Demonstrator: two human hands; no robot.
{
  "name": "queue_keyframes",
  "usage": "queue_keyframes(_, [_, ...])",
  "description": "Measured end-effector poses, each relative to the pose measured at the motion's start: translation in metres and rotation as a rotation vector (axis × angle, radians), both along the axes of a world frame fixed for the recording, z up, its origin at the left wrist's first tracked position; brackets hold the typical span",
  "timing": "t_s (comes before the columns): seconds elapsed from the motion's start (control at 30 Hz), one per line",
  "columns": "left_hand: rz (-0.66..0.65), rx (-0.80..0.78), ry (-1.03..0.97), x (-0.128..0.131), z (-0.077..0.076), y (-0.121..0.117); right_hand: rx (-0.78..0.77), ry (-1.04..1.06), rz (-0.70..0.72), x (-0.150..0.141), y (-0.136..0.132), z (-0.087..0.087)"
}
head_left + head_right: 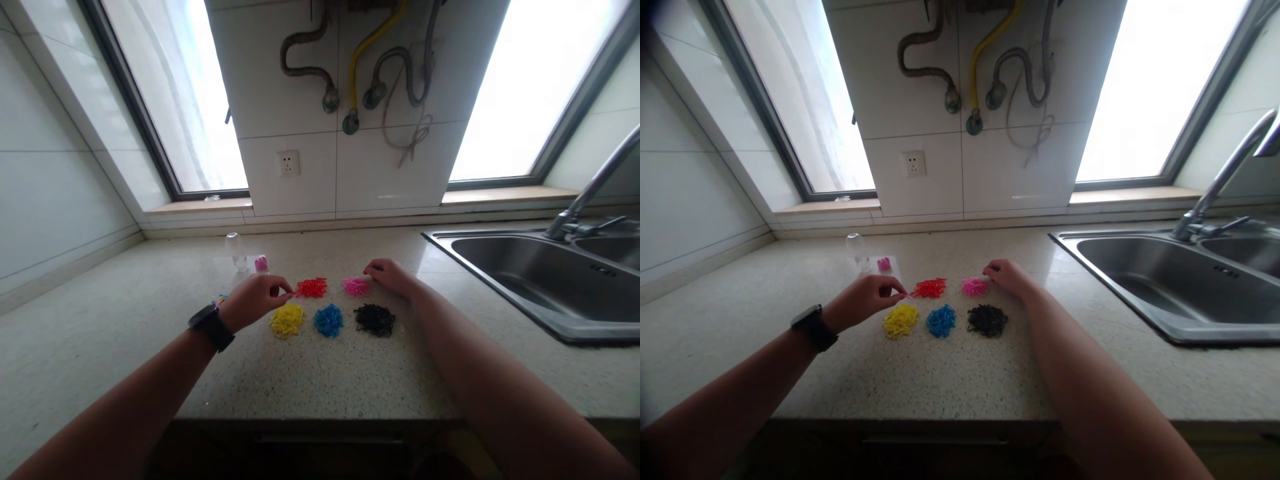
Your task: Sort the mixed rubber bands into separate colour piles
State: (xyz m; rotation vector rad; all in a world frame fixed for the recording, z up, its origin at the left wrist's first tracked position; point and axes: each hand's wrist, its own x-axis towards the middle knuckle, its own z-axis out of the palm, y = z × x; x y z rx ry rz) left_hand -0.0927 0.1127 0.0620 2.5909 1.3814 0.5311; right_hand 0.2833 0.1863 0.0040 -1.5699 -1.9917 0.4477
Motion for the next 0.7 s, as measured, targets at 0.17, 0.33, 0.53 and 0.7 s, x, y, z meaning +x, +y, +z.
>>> queue_keyframes(0.17, [-0.057,0.009,0.007,0.034,0.008,-0.023,0.012,0.029,-0.013,-0.002,0.000,-0.001])
queue_keyframes(0.33, [-0.112,0.077,0.145,0.070,0.020,-0.021,0.078,0.198,-0.023,-0.004,0.005,-0.004])
queue_keyframes(0.53, [-0.092,0.093,0.231,0.118,0.024,0.014,0.089,0.290,-0.054,-0.002,0.013,-0.009])
queue_keyframes(0.7, [-0.091,0.078,0.320,0.152,0.010,0.038,0.082,0.303,-0.061,0.000,0.016,-0.010])
